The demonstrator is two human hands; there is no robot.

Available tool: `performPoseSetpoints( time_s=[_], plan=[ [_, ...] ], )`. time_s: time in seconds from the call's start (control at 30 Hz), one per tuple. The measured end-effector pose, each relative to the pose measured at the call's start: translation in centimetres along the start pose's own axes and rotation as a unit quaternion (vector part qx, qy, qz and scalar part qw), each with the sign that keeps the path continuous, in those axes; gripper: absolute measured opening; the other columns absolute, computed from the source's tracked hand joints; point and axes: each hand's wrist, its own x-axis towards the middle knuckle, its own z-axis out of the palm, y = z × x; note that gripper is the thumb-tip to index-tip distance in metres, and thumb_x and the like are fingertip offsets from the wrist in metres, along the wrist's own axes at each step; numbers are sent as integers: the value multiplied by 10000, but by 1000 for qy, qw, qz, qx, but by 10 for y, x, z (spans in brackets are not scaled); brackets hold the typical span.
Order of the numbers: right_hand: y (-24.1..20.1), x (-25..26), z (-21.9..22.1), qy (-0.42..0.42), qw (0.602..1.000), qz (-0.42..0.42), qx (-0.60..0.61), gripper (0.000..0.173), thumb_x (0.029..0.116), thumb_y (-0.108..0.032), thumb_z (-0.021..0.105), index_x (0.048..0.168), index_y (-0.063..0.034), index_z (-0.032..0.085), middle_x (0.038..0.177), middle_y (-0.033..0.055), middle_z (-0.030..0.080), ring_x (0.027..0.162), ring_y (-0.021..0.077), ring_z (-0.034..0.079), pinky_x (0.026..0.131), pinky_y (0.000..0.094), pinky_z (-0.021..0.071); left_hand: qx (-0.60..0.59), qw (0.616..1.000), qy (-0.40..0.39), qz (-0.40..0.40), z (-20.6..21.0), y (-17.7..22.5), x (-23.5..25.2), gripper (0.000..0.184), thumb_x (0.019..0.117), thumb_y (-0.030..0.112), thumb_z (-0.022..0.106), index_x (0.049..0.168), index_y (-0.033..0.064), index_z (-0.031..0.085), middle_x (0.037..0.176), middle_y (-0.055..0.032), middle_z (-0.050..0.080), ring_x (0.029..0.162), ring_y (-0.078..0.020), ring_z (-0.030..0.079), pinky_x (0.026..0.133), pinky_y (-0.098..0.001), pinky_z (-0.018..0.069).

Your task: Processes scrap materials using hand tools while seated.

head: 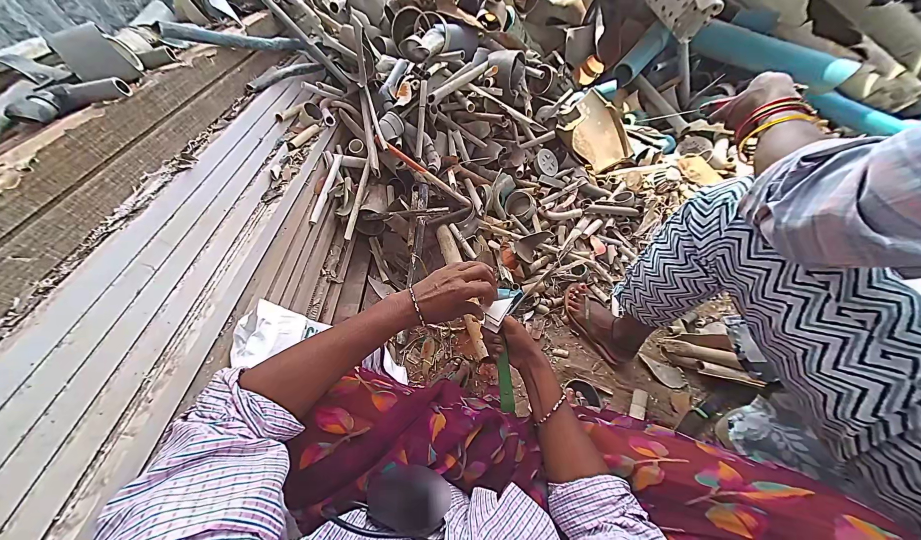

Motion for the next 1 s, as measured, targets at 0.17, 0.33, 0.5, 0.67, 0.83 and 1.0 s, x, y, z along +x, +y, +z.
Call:
performPoseSetpoints(
  time_s=[0.17, 0.33, 0.5, 0.67, 0.83, 1.0],
  plan=[
    [0, 0, 0, -3, 1000, 0, 4, 517, 1107, -204, 96, 809, -135, 513, 489, -81, 461, 364, 2, 428, 374, 142, 382, 1, 1000, 4, 13, -1, -2, 0, 74, 857, 81, 729, 806, 31, 710, 991, -157, 717, 1162, -368, 649, 1027, -487, 503],
    [-2, 1, 1, 5, 1000, -13, -1, 504, 1108, -196, 96, 818, -133, 504, 487, -82, 452, 363, 0, 422, 372, 143, 380, 6, 1000, 15, -9, -1, -2, -2, 103, 842, 81, 753, 832, -2, 693, 1016, -192, 711, 1139, -382, 660, 1003, -477, 523],
    [-1, 1, 0, 6, 1000, -17, 2, 504, 1108, -191, 106, 824, -123, 516, 487, -78, 461, 364, 3, 430, 375, 142, 386, 14, 1000, 21, -14, 1, 0, -2, 155, 841, 122, 770, 940, 9, 734, 1059, -205, 710, 1139, -386, 663, 994, -480, 530],
    [-2, 1, 0, 19, 1000, -15, -11, 508, 1117, -192, 124, 781, -139, 501, 484, -80, 446, 362, 2, 416, 374, 142, 377, 12, 1000, 8, -8, -1, -3, -1, 106, 844, 117, 771, 869, 21, 735, 1014, -178, 727, 1170, -390, 654, 1023, -490, 511],
    [-2, 2, 7, 36, 998, -48, 2, 511, 1109, -177, 129, 752, -138, 492, 474, -76, 446, 360, 9, 418, 375, 147, 375, 0, 999, 27, -25, -1, -9, -5, 109, 877, 92, 736, 823, 6, 698, 1013, -181, 718, 1188, -382, 639, 1064, -482, 483],
    [0, 6, 19, 140, 982, -124, 14, 418, 1132, -153, 205, 811, -106, 469, 487, -58, 423, 364, 26, 405, 375, 162, 385, 34, 992, 86, -81, 1, -7, -7, 94, 886, 89, 740, 896, -3, 745, 1003, -180, 730, 1067, -355, 691, 988, -456, 530]
  ],
)
